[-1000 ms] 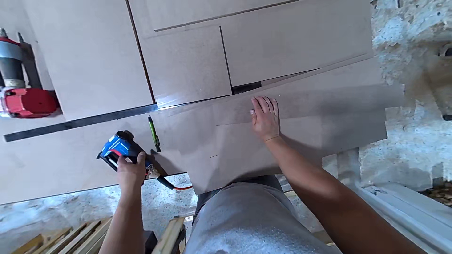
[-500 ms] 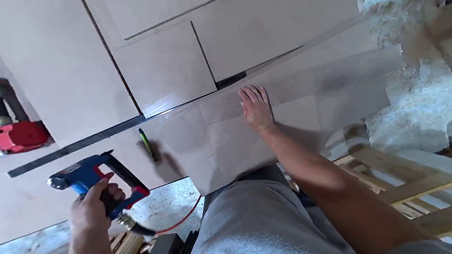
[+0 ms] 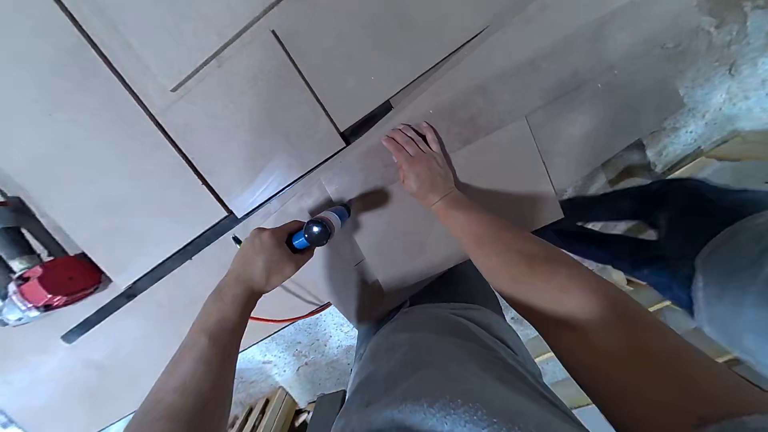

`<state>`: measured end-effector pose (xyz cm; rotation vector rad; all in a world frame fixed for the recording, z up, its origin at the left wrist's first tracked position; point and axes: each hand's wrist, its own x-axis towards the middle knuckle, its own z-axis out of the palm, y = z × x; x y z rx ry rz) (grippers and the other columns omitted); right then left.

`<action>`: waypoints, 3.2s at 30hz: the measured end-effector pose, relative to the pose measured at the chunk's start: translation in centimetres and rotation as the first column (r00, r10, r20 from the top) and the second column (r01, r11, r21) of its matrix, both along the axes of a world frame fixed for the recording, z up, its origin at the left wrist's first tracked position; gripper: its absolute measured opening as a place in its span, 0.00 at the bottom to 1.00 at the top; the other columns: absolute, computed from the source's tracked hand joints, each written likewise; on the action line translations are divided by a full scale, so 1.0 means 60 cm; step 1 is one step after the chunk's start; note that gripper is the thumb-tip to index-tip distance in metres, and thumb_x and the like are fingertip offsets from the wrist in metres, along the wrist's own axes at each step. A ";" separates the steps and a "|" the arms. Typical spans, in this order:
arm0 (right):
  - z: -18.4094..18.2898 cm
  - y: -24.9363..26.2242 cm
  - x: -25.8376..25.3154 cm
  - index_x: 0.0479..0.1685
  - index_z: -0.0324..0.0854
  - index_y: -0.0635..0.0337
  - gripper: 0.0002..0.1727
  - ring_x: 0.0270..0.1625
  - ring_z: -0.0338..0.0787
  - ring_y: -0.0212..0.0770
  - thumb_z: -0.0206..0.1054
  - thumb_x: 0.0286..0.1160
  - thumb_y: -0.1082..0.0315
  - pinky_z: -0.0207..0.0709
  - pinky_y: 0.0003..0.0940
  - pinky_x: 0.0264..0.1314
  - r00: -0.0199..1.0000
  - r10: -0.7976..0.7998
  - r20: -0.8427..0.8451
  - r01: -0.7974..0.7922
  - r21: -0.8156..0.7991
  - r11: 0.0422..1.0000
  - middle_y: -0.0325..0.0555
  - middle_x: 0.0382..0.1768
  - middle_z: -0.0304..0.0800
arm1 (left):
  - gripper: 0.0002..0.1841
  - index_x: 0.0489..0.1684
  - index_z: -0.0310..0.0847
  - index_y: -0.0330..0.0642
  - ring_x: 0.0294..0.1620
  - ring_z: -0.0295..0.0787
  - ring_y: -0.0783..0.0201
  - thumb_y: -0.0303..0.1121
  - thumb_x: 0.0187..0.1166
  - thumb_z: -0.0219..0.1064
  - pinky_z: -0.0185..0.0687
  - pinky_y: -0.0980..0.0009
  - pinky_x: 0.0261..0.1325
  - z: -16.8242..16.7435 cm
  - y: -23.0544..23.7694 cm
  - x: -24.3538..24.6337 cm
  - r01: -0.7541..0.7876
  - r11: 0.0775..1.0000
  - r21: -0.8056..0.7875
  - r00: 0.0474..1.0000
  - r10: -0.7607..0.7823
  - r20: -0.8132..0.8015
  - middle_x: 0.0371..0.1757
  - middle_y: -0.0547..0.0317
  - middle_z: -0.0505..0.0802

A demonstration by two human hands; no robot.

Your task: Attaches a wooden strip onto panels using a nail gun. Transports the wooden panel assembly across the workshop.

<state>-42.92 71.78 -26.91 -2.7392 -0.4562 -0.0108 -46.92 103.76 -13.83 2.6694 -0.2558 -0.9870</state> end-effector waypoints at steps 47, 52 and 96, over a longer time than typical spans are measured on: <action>0.024 -0.319 0.063 0.89 0.67 0.43 0.29 0.96 0.51 0.48 0.41 0.93 0.49 0.31 0.71 0.94 0.995 -0.072 -0.063 0.069 -0.049 0.996 0.37 0.92 0.60 | 0.23 0.50 0.87 0.37 0.26 0.93 0.56 0.50 0.71 0.74 0.92 0.49 0.37 0.192 -0.136 -0.304 -0.648 0.731 0.212 0.668 0.680 -0.302 0.28 0.53 0.94; -0.007 -0.344 0.074 0.85 0.73 0.43 0.28 0.93 0.59 0.45 0.42 0.91 0.56 0.36 0.65 0.95 0.999 -0.037 0.013 0.037 0.012 0.999 0.37 0.87 0.70 | 0.26 0.43 0.90 0.43 0.29 0.95 0.61 0.57 0.63 0.76 0.95 0.56 0.37 0.169 -0.239 -0.162 -0.601 0.784 -0.155 0.790 0.554 -0.260 0.29 0.60 0.95; 0.015 -0.379 0.095 0.79 0.76 0.57 0.32 0.85 0.75 0.46 0.58 0.72 0.84 0.55 0.46 0.94 0.998 -0.013 -0.064 0.036 0.369 0.929 0.47 0.76 0.84 | 0.10 0.47 0.90 0.50 0.36 0.92 0.46 0.42 0.74 0.75 0.83 0.37 0.40 0.023 -0.512 0.138 0.056 0.984 0.172 0.998 -0.054 -0.015 0.32 0.49 0.93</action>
